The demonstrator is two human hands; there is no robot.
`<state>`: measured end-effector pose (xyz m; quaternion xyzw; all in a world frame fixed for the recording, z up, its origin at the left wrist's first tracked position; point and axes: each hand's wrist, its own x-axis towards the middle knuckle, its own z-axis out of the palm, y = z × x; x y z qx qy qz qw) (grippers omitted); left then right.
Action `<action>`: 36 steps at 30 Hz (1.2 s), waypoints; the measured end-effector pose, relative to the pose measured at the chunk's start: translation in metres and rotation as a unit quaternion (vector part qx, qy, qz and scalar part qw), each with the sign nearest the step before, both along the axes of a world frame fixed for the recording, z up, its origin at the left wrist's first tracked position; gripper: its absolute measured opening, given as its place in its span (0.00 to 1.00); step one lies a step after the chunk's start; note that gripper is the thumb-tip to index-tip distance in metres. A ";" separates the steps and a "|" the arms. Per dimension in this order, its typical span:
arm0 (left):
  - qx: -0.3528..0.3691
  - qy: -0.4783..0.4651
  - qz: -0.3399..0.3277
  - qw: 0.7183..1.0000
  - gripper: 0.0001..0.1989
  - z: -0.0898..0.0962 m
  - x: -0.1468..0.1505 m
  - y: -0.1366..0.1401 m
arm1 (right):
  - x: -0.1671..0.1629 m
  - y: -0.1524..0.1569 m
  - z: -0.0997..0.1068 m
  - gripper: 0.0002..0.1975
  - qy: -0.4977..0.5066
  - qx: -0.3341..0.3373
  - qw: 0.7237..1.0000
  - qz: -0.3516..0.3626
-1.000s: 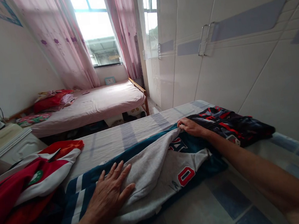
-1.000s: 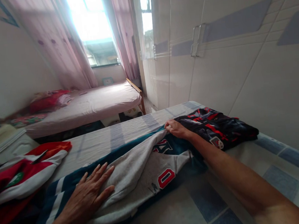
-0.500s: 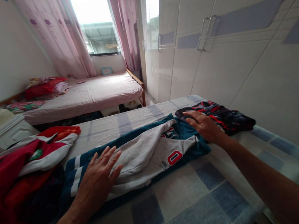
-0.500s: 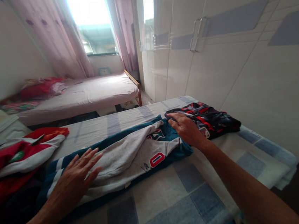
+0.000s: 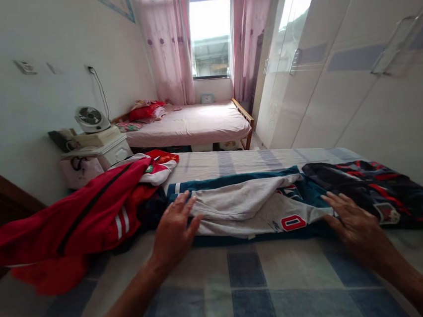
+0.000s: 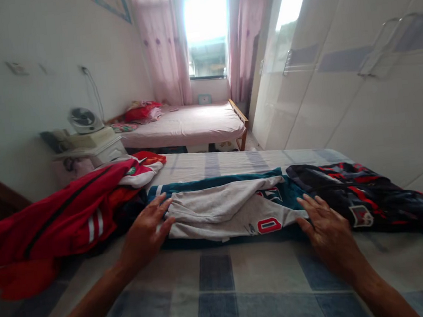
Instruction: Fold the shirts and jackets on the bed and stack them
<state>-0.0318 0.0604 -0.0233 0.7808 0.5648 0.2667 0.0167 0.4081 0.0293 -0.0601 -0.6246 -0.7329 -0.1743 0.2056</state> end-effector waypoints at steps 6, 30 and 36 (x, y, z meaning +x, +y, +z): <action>-0.198 -0.189 0.163 0.948 0.37 -0.002 -0.067 0.012 | -0.066 0.004 0.031 0.24 0.027 -0.017 0.998 0.052; -0.303 -0.343 0.157 0.875 0.31 0.015 -0.039 0.029 | -0.137 0.034 -0.015 0.22 0.026 -0.078 0.985 0.152; -0.258 -0.359 0.121 0.889 0.31 0.019 -0.019 0.018 | -0.134 0.038 -0.021 0.22 0.016 -0.075 0.985 0.153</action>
